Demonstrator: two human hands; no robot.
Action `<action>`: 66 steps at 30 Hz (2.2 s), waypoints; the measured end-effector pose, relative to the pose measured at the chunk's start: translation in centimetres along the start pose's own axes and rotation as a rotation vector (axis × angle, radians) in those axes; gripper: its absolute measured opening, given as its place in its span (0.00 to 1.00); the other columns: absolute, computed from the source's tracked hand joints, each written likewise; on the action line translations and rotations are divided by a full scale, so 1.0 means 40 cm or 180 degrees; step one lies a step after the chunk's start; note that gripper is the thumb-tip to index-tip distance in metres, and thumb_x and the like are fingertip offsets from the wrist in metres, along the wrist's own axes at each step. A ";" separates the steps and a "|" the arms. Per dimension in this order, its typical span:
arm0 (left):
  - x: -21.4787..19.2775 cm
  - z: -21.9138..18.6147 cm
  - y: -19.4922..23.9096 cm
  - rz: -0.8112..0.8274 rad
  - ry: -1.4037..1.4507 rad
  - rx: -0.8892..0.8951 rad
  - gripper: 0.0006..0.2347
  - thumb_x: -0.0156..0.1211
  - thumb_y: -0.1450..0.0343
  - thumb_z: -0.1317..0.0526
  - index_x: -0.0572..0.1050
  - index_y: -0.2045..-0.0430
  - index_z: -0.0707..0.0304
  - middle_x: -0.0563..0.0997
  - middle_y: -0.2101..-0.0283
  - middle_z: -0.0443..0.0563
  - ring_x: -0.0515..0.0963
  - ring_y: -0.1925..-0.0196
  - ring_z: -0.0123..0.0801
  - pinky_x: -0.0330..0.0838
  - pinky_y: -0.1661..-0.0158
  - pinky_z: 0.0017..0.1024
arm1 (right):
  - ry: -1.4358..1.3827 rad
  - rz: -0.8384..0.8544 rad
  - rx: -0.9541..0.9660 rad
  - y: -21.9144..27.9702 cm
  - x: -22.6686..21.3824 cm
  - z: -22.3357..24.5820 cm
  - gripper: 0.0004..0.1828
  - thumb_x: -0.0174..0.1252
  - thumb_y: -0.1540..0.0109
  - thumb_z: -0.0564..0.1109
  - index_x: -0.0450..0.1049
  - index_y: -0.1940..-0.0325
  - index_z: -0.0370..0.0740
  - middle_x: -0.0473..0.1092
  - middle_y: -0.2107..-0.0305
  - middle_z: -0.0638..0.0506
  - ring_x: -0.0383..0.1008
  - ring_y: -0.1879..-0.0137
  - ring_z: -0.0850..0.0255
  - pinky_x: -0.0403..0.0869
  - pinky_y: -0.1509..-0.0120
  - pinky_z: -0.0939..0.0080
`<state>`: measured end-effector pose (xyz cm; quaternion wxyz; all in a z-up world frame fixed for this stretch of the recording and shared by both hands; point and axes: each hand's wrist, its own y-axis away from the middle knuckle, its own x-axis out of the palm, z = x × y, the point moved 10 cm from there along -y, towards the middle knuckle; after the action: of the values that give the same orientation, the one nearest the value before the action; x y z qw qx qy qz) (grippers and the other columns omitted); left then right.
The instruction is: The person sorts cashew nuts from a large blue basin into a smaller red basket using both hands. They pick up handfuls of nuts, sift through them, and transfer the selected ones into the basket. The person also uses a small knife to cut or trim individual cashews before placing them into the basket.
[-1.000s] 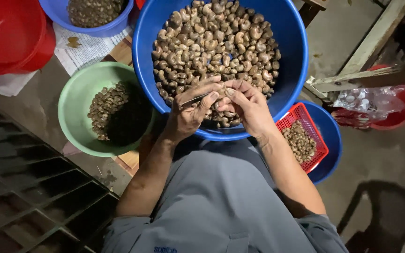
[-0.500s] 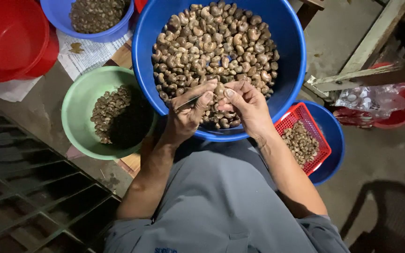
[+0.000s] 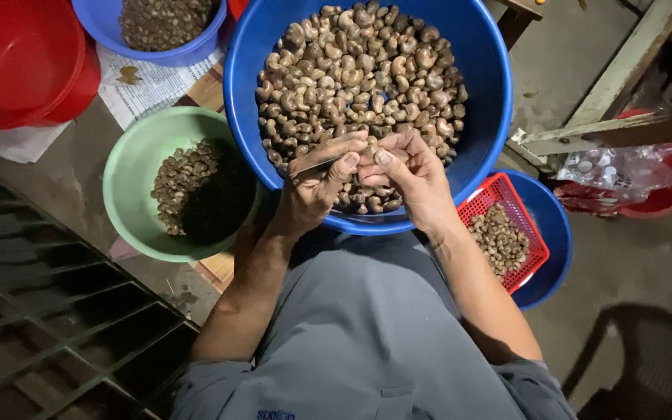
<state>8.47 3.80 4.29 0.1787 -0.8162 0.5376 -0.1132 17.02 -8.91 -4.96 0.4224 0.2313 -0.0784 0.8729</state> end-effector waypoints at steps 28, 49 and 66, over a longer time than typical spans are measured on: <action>0.018 -0.027 -0.002 -0.0092 -0.0584 -0.0142 0.08 0.52 0.20 0.66 0.79 0.56 0.72 0.85 0.58 0.65 0.85 0.53 0.44 0.78 0.50 0.39 | 0.2814 -0.0932 -0.1526 0.066 -0.046 0.188 0.10 0.67 0.37 0.45 0.74 0.56 0.42 0.74 0.70 0.46 0.80 0.64 0.49 0.78 0.64 0.56; -0.066 -0.052 0.035 -0.0954 -0.0591 0.0174 0.10 0.48 0.19 0.65 0.73 0.48 0.70 0.85 0.57 0.62 0.86 0.55 0.41 0.81 0.50 0.34 | 0.3297 -0.1800 -0.1867 0.212 -0.424 0.250 0.06 0.54 0.25 0.32 0.70 0.44 0.27 0.71 0.58 0.37 0.72 0.57 0.52 0.75 0.52 0.55; -0.088 -0.017 0.042 -0.1178 -0.0453 0.0049 0.10 0.49 0.19 0.63 0.75 0.48 0.68 0.84 0.51 0.64 0.85 0.49 0.44 0.81 0.53 0.36 | 0.6810 0.2116 -0.1063 -0.165 0.155 -0.138 0.17 0.47 0.37 0.39 0.82 0.56 0.40 0.75 0.47 0.38 0.81 0.58 0.46 0.79 0.61 0.45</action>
<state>5.43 6.31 4.24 0.1986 -0.9057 0.3634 -0.0903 16.95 1.45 -7.31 0.0452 -0.7256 0.1501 0.6700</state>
